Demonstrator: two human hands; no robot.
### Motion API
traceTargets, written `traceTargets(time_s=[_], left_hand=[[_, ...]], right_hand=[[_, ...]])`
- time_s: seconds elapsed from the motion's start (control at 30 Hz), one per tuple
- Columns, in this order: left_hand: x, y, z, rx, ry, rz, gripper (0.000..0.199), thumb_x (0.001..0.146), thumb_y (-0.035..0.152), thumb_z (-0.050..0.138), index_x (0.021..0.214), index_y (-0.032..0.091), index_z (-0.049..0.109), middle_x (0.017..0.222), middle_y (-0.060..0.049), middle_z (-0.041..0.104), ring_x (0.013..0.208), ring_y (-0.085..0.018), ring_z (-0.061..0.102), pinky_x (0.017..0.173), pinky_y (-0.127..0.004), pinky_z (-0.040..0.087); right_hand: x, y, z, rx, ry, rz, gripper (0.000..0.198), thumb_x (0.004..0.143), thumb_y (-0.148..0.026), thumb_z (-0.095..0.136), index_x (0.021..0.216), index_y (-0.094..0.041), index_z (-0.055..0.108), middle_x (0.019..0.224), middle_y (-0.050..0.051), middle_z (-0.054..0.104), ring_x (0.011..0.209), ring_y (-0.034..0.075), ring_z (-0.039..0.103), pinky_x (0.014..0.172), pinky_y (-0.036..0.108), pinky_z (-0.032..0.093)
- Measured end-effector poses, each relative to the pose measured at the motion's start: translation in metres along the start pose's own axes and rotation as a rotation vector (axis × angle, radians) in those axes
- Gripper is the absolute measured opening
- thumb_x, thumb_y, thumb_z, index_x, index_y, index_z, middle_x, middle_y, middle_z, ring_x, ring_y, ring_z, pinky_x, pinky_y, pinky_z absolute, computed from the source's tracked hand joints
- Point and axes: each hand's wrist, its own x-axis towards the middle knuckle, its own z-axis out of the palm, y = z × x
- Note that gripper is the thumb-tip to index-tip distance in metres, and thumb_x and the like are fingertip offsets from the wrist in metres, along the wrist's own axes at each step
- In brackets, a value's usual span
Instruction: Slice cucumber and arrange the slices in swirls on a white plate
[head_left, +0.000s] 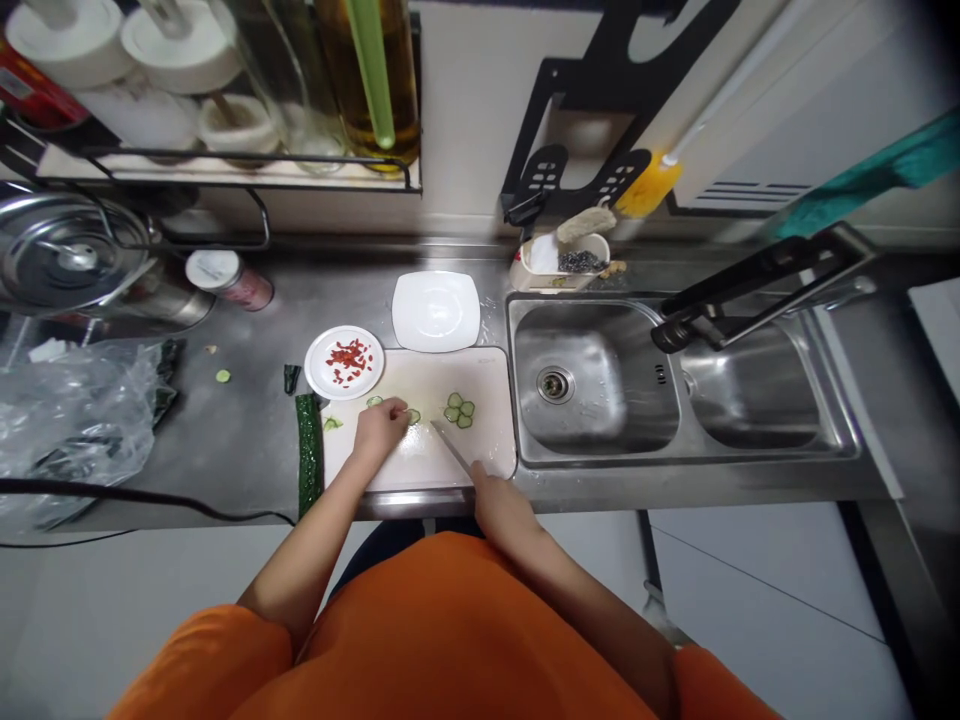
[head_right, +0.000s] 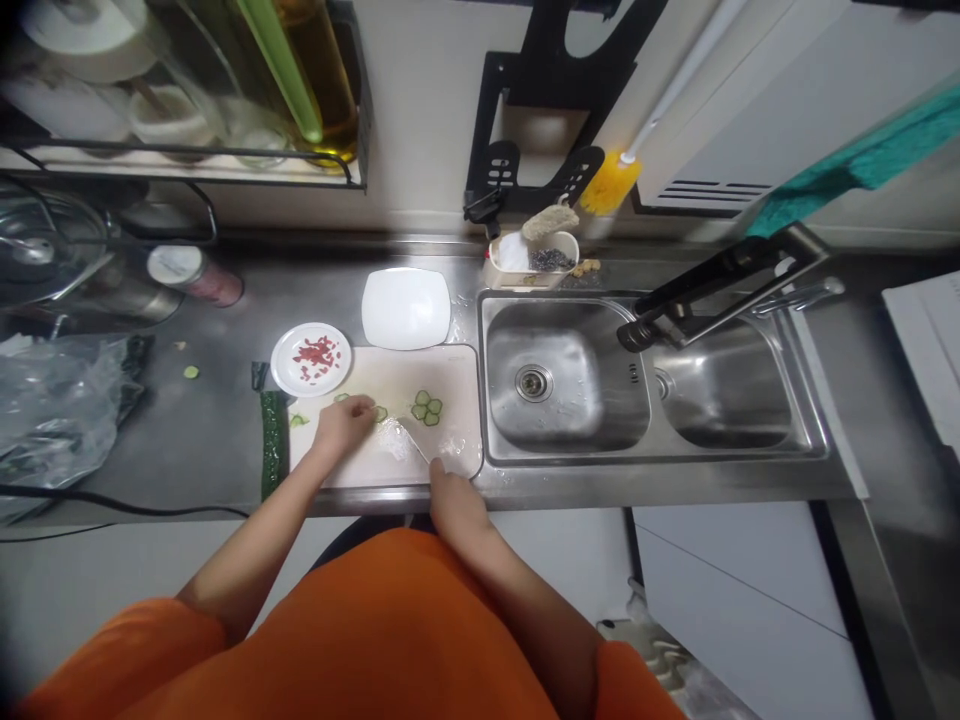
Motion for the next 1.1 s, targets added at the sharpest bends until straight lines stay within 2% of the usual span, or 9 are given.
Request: traceTargets(time_s=[0.13,0.3,0.67,0.83,1.1], left_hand=[[-0.012,-0.011,0.011,0.077,0.11,0.11,0.026,0.076,0.032,0.058,0.097,0.018,0.067,0.083,-0.005,0.066,0.078,-0.019,0.06,0.073,-0.029,0.045],[-0.019,-0.027,0.024,0.051,0.186,0.245,0.028,0.078,0.03,0.058,0.104,0.019,0.064,0.095,-0.008,0.063,0.088,-0.021,0.059,0.083,-0.032,0.047],[-0.017,-0.031,0.034,0.034,0.253,0.258,0.024,0.083,0.032,0.055,0.101,0.02,0.064,0.093,-0.007,0.063,0.089,-0.02,0.059,0.083,-0.031,0.048],[-0.017,-0.03,0.032,0.024,0.23,0.231,0.024,0.082,0.031,0.056,0.101,0.02,0.064,0.097,-0.007,0.063,0.091,-0.02,0.059,0.084,-0.03,0.047],[-0.017,-0.028,0.031,0.02,0.191,0.192,0.025,0.082,0.03,0.056,0.104,0.02,0.064,0.1,-0.008,0.063,0.095,-0.021,0.059,0.085,-0.03,0.047]], right_hand=[[0.002,-0.004,-0.001,-0.035,0.023,-0.005,0.052,0.08,0.002,0.032,0.13,-0.014,0.037,0.093,0.013,0.066,0.091,0.024,0.063,0.069,0.028,0.043],[0.004,-0.016,0.0,-0.075,0.068,-0.046,0.051,0.084,-0.002,0.031,0.133,-0.013,0.032,0.094,0.015,0.066,0.09,0.025,0.064,0.068,0.029,0.044],[0.013,-0.04,-0.001,-0.113,0.111,-0.113,0.044,0.086,-0.002,0.029,0.129,-0.012,0.035,0.091,0.015,0.066,0.09,0.024,0.064,0.069,0.029,0.046],[0.013,-0.043,-0.003,-0.123,0.104,-0.112,0.046,0.086,-0.002,0.029,0.132,-0.011,0.032,0.093,0.017,0.066,0.092,0.025,0.064,0.07,0.031,0.046],[0.013,-0.045,-0.005,-0.099,0.103,-0.098,0.04,0.087,-0.003,0.028,0.126,-0.013,0.035,0.092,0.016,0.066,0.091,0.025,0.064,0.069,0.03,0.046]])
